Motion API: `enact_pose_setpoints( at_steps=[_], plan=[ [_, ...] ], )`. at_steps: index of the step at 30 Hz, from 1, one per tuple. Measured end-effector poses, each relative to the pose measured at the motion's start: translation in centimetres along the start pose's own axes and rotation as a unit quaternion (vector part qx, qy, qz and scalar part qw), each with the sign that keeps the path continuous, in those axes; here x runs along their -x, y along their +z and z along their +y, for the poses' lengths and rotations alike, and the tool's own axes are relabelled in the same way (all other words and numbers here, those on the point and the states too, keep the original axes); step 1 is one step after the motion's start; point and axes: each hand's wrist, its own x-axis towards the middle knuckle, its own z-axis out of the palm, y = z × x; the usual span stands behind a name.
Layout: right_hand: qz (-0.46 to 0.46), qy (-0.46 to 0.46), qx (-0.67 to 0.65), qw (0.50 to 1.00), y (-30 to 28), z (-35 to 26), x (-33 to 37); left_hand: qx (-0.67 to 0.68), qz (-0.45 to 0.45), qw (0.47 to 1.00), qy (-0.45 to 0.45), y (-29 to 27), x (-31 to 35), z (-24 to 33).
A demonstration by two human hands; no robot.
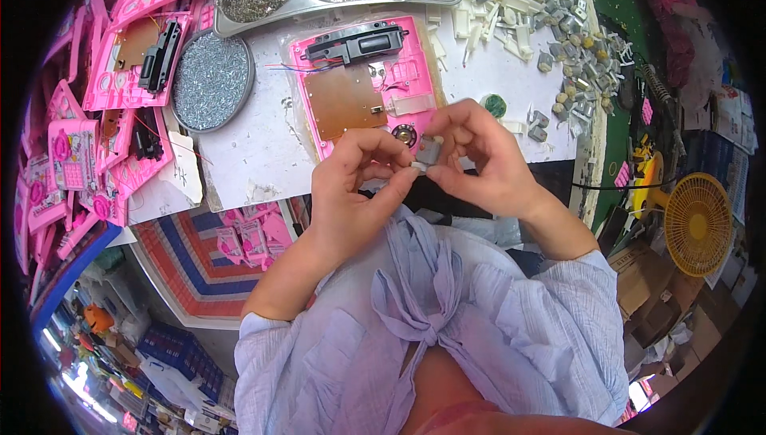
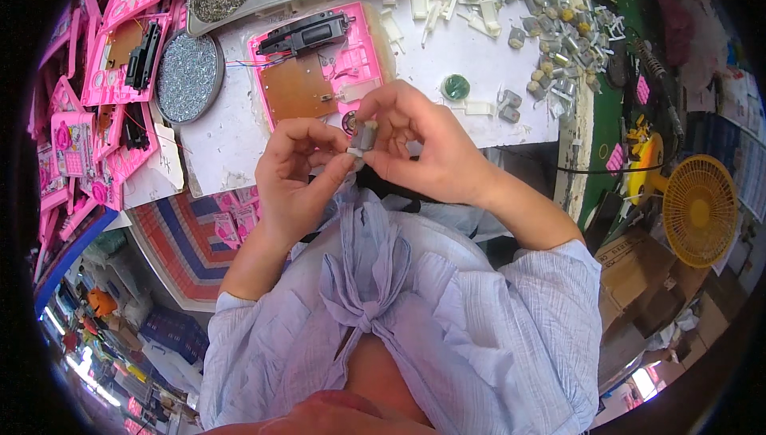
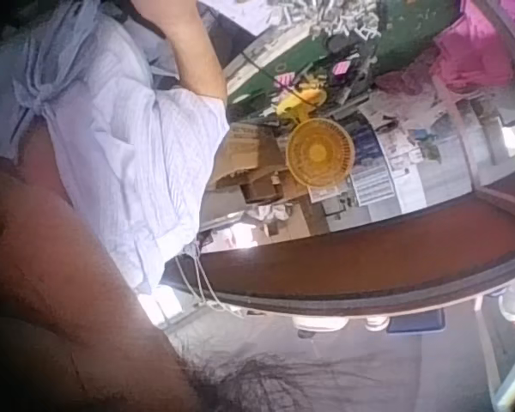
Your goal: Soldering components and assembling a pink electronic toy device.
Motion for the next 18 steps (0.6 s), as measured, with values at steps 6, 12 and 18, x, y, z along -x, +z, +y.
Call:
enact_pose_setpoints(
  at_steps=[6, 12, 18],
  plan=[
    [-0.033, -0.257, 0.334, 0.906, -1.8, -1.5, -1.1, -0.281, -0.038, 0.922, 0.263, -0.9, -0.8, 0.2],
    [0.027, -0.339, 0.3, 0.891, -0.6, -1.2, -1.2, -0.203, -0.036, 0.956, 0.209, -1.3, -0.8, 0.1],
    [-0.003, -0.378, 0.325, 0.867, -0.7, -0.8, -1.5, -0.278, -0.046, 0.927, 0.249, -1.5, -1.0, 0.8]
  ],
)
